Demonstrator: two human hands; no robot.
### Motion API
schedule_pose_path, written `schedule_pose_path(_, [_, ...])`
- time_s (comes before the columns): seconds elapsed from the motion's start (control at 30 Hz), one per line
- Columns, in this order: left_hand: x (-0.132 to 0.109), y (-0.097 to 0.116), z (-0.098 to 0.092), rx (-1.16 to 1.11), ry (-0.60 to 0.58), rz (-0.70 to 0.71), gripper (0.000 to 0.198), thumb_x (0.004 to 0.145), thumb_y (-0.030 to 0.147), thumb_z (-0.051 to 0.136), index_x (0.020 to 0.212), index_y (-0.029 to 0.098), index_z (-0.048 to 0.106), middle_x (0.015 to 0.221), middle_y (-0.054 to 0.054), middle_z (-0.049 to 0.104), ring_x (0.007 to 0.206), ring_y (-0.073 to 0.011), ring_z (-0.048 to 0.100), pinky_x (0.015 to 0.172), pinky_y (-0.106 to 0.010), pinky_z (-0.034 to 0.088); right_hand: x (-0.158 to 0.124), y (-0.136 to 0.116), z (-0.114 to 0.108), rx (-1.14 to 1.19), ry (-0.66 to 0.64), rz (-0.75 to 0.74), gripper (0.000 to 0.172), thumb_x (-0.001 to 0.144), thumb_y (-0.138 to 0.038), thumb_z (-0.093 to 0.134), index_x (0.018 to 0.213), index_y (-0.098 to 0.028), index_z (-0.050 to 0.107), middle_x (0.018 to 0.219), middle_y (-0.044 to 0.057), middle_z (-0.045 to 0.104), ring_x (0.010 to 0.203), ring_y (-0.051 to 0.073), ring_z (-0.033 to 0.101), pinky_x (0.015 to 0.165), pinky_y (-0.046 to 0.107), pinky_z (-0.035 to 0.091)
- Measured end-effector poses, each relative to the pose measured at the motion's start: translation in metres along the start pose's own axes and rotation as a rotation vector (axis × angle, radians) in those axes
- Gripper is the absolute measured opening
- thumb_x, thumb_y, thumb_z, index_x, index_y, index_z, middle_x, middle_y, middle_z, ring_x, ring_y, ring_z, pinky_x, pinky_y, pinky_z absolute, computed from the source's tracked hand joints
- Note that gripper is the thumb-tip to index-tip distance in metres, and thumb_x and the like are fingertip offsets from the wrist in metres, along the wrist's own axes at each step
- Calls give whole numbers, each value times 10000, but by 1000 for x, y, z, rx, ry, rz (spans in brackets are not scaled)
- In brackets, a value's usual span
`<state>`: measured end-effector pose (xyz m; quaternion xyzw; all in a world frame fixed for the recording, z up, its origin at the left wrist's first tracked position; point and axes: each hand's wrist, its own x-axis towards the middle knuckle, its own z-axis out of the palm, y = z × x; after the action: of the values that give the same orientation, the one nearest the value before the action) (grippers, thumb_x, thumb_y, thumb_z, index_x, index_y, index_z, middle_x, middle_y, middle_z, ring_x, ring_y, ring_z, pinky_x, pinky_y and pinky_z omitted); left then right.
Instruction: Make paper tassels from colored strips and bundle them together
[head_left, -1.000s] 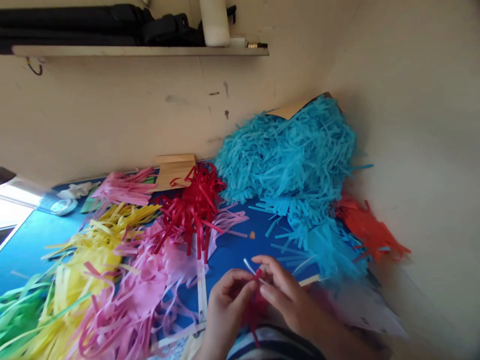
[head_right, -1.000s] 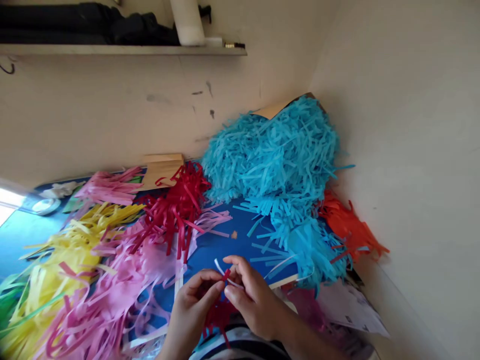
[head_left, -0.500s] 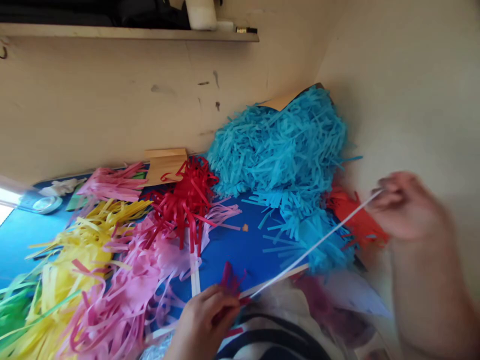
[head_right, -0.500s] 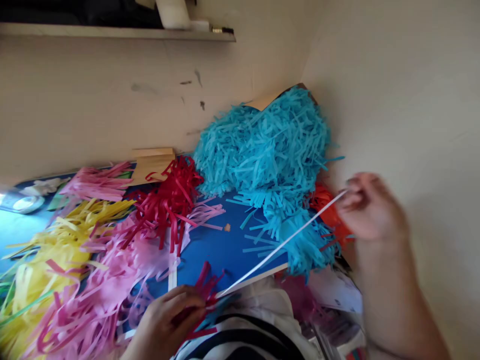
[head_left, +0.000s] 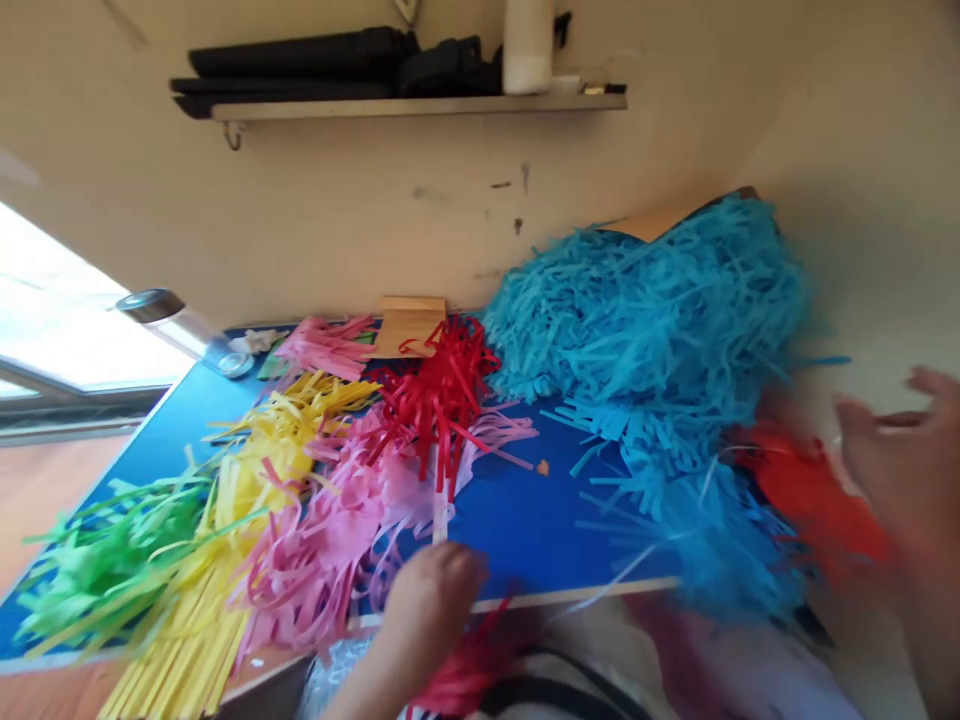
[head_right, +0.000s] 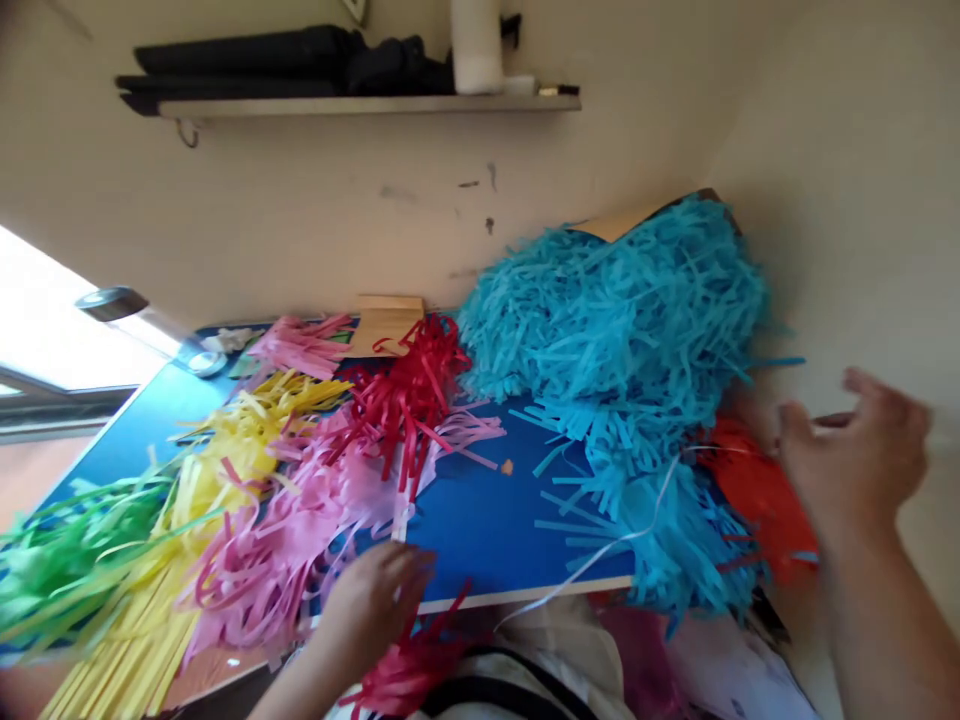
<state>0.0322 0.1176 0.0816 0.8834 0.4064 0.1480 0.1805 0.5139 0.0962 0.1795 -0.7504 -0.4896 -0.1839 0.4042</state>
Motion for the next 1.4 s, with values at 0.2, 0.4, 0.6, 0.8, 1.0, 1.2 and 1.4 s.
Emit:
schedule_pose_path(0.2, [15, -62, -29, 302, 47, -161, 366, 822, 88, 539, 1068, 297, 712, 1202, -45, 718, 1144, -299, 625, 1043, -564, 363, -98, -148, 85, 304, -615, -649, 170, 958, -306, 570, 1074, -240, 675, 1082, 74, 713, 980, 252, 658, 851, 412, 519])
schedule_pose_path(0.4, [10, -73, -38, 181, 348, -69, 206, 917, 207, 508, 955, 246, 707, 968, -22, 776, 929, -216, 708, 983, -442, 389, -139, -244, 165, 289, -740, -937, 386, 821, -273, 741, 1188, -199, 647, 1411, 123, 544, 1311, 311, 450, 1081, 532, 341])
schedule_pose_path(0.6, [4, -63, -43, 193, 398, -12, 225, 925, 174, 485, 979, 249, 690, 944, -9, 783, 948, -225, 700, 1000, -449, 338, -130, -223, 162, 326, -516, -876, 163, 926, -151, 574, 867, -225, 708, 1061, 22, 731, 1176, 241, 537, 1099, 518, 253])
schedule_pose_path(0.8, [16, -35, -3, 36, 366, 3, 270, 880, 109, 494, 975, 267, 692, 969, 10, 780, 986, -230, 686, 1033, -466, 287, -138, -155, 117, 249, -443, -832, 266, 979, -139, 463, 1049, -231, 702, 1038, 35, 740, 1115, 233, 560, 1090, 491, 249])
schedule_pose_path(1.0, [20, -18, 13, -79, 329, 61, 274, 808, 72, 493, 925, 254, 662, 939, -2, 773, 1005, -221, 678, 1066, -467, 277, -163, -146, 111, 162, -617, -794, 457, 942, -183, 501, 1398, -205, 513, 1385, 113, 574, 1292, 263, 466, 1095, 479, 276])
schedule_pose_path(1.2, [10, -18, -4, -150, 81, 98, 284, 749, 80, 528, 961, 235, 637, 989, -34, 765, 957, -219, 701, 1099, -500, 304, -176, -146, 128, 306, -695, -834, 241, 974, -217, 498, 1145, -260, 664, 1144, 16, 721, 1211, 230, 544, 1163, 544, 146])
schedule_pose_path(1.4, [58, -33, -44, -30, -118, 118, 429, 920, 472, 534, 1296, 268, 570, 1298, -82, 663, 1219, -262, 583, 1051, -451, 412, -177, -128, 115, 195, -683, -666, 183, 924, -154, 554, 978, -239, 707, 1008, 31, 748, 1048, 220, 620, 1134, 529, 213])
